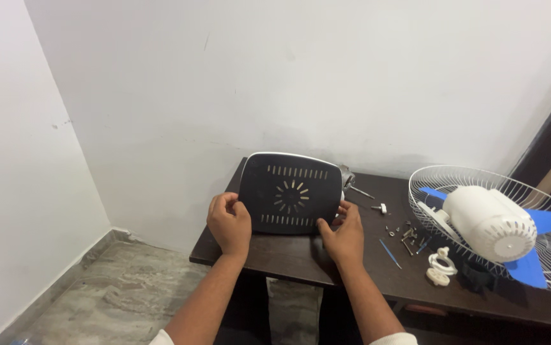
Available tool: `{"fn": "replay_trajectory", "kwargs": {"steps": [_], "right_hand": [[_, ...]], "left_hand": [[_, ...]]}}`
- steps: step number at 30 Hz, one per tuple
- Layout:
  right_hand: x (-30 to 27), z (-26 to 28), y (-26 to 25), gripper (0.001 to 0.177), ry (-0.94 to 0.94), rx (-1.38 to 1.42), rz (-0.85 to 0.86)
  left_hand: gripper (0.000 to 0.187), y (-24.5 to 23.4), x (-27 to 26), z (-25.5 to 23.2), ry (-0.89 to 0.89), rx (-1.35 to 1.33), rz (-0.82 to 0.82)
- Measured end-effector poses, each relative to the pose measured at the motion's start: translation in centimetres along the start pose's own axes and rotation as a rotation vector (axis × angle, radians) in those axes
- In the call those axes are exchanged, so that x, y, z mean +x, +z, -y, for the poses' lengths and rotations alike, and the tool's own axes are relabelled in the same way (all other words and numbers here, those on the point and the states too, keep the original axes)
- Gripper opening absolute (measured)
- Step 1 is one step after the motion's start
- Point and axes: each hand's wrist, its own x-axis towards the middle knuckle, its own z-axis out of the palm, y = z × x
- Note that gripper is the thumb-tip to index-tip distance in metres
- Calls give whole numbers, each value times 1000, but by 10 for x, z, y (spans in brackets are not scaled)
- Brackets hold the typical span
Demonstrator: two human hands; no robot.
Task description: The person disassembles an electric fan by removing screws from the rear housing using a screwdriver, then separates the housing to expose the motor and internal components. The person handles the motor and wires while the fan parts remain on the table.
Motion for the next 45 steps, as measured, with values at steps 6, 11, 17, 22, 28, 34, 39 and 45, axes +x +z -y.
{"fn": "replay_trajectory", "kwargs": {"steps": [6, 11, 17, 22, 28, 34, 39, 45], "right_hand": [[-1, 1, 0, 64, 56, -7, 39], [0, 0, 1, 64, 33, 5, 36], [0, 0, 1, 65, 4, -17, 29], [-4, 9, -3, 68, -31, 3, 25], [-5, 10, -6, 75, -20, 125, 46], [2, -12, 0, 65, -34, 381, 119], [4, -28, 6, 61, -89, 459, 124], [9, -34, 6, 55, -45, 569, 134]], "left_hand": [[10, 2, 0, 3, 138, 47, -29], [25, 2, -1, -3, 20, -105, 16], [35, -1, 1, -8, 194, 10, 13], [47, -1, 7, -6, 31, 54, 137], [50, 0, 6, 1, 28, 84, 172], [53, 4, 6, 7, 102, 103, 144], [56, 4, 7, 6, -59, 60, 225], [56, 2, 8, 8, -56, -87, 256]]}}
